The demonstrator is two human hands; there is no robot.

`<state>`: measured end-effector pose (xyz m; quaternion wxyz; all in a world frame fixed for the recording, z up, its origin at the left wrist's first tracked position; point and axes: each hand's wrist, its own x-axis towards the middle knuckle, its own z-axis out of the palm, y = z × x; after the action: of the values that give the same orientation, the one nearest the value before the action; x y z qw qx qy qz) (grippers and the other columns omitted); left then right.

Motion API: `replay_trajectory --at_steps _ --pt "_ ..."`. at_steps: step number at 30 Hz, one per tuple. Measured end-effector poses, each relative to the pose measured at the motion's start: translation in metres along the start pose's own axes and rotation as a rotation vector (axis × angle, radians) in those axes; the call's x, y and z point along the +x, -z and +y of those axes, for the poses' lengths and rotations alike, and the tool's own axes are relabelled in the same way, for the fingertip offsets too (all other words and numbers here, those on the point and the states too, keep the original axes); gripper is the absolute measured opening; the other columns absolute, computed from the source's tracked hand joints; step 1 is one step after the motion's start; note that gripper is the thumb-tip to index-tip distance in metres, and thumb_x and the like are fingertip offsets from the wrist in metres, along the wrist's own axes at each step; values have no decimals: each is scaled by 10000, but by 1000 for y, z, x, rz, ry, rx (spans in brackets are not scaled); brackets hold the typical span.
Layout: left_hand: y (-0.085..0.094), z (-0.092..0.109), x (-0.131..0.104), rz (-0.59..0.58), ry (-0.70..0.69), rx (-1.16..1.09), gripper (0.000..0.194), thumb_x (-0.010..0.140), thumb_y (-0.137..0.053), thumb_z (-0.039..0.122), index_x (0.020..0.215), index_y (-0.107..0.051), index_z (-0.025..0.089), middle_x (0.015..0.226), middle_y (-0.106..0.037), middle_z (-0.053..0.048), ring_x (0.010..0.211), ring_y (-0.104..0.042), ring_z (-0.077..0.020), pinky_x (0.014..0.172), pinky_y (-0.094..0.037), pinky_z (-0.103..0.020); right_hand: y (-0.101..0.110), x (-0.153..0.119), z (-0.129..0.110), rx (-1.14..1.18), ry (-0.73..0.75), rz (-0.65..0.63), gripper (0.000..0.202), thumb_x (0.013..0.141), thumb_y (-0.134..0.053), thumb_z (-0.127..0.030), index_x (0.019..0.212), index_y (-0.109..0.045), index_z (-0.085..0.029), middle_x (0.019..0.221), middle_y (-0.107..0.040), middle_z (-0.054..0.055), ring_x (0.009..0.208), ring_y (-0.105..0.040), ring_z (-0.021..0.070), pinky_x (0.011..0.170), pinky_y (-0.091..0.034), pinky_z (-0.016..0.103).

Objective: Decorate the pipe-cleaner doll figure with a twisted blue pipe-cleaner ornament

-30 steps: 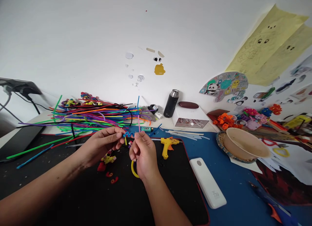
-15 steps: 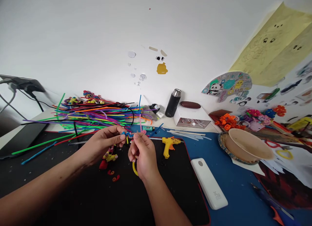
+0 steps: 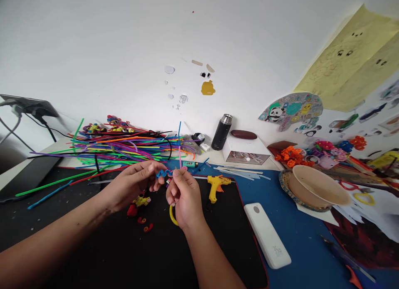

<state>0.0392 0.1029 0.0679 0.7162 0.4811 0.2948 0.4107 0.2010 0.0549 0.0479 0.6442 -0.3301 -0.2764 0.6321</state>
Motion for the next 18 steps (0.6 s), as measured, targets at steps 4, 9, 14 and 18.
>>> replay_trajectory --at_steps 4,9,14,18 --pt "1 1 2 -4 1 -53 508 833 -818 633 966 -803 143 753 -752 -89 671 -704 -208 579 -504 -266 0 1 -3 45 -15 7 502 751 -929 -494 720 -520 -204 531 -449 -100 406 -382 50 418 -236 198" --pt "0 2 1 16 -6 -73 438 815 -870 553 946 -817 138 751 -763 -87 665 -711 -204 580 -515 -259 1 2 -2 54 -26 -8 494 785 -910 -487 717 -511 -203 540 -447 -96 411 -381 52 424 -236 202" --pt "1 2 1 -8 -15 -54 320 783 -932 383 967 -823 144 737 -768 -73 634 -688 -171 583 -489 -240 2 1 -2 50 -19 -16 495 800 -901 -478 712 -497 -205 543 -448 -95 415 -384 53 427 -233 205" --pt "3 0 1 4 -5 -63 310 756 -954 350 952 -819 150 806 -781 -69 649 -686 -153 589 -485 -232 2 1 -2 50 -19 -20 492 811 -889 -482 704 -496 -206 546 -449 -93 412 -395 55 428 -238 208"
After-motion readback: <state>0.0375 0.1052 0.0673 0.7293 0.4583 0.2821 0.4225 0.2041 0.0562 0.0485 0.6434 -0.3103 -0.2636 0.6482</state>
